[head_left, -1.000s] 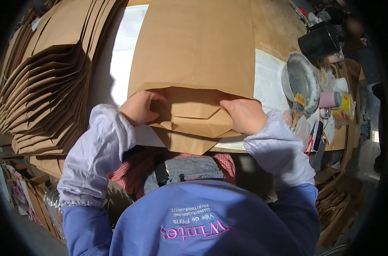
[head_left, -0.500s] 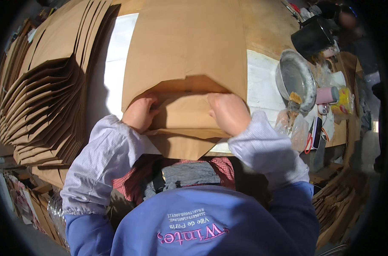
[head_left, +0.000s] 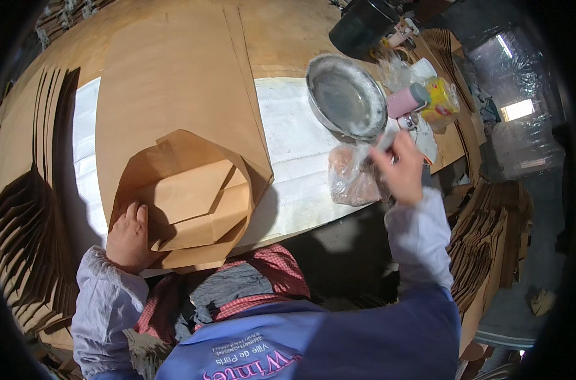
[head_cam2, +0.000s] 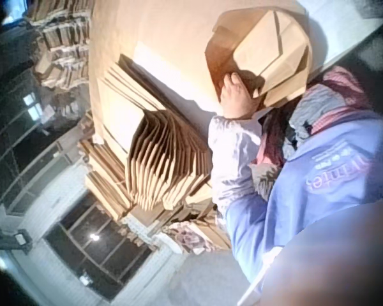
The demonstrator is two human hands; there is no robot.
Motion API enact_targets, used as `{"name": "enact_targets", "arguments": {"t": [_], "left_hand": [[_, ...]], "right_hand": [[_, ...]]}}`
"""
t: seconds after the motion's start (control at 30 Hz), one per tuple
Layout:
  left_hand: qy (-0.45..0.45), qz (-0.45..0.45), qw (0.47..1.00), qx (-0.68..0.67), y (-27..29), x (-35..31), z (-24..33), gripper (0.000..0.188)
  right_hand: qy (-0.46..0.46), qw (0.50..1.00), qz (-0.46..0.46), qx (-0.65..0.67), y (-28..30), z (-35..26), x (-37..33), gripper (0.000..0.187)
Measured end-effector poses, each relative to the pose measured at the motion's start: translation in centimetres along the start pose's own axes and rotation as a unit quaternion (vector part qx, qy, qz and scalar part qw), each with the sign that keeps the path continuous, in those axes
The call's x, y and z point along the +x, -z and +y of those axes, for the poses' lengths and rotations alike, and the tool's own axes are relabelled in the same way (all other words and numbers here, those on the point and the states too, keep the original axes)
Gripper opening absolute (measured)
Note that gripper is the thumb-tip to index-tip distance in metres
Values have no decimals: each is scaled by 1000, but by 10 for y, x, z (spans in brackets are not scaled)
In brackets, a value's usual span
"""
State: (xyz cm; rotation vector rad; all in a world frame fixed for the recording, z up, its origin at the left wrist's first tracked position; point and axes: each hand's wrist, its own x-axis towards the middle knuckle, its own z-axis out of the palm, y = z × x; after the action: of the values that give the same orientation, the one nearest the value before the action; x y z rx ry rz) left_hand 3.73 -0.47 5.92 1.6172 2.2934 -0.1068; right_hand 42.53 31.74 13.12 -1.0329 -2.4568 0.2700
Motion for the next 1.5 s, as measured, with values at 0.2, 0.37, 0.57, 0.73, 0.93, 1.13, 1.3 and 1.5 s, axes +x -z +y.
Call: {"name": "enact_targets", "arguments": {"t": [0.2, 0.37, 0.57, 0.73, 0.93, 1.13, 1.3, 1.5], "left_hand": [[29, -23, 999, 8, -2, -1, -1, 96], [34, -25, 999, -11, 6, -3, 5, 93], [-1, 12, 1000, -7, 14, -4, 10, 81], [-44, 49, 998, 10, 29, -4, 12, 72], [1, 67, 994, -87, 44, -3, 7, 114], [-92, 65, 977, -180, 28, 6, -16, 142], [-88, 69, 954, -278, 11, -2, -21, 141], [-83, 82, 938, -326, 6, -5, -21, 138]], "right_hand": [[-127, 971, 67, 193, -43, 45, 82, 19], [-230, 947, -3, 224, -67, 56, 94, 18], [-64, 948, 88, 299, -18, 39, 70, 6], [36, 965, -138, 218, 2, 33, 60, 10], [-224, 839, 40, 495, -10, 109, 79, 7], [-254, 621, 218, 708, -48, 80, 54, 9], [-91, 806, 79, 579, -79, -115, 0, 15], [-153, 781, -201, 572, -179, -264, -2, 8]]}}
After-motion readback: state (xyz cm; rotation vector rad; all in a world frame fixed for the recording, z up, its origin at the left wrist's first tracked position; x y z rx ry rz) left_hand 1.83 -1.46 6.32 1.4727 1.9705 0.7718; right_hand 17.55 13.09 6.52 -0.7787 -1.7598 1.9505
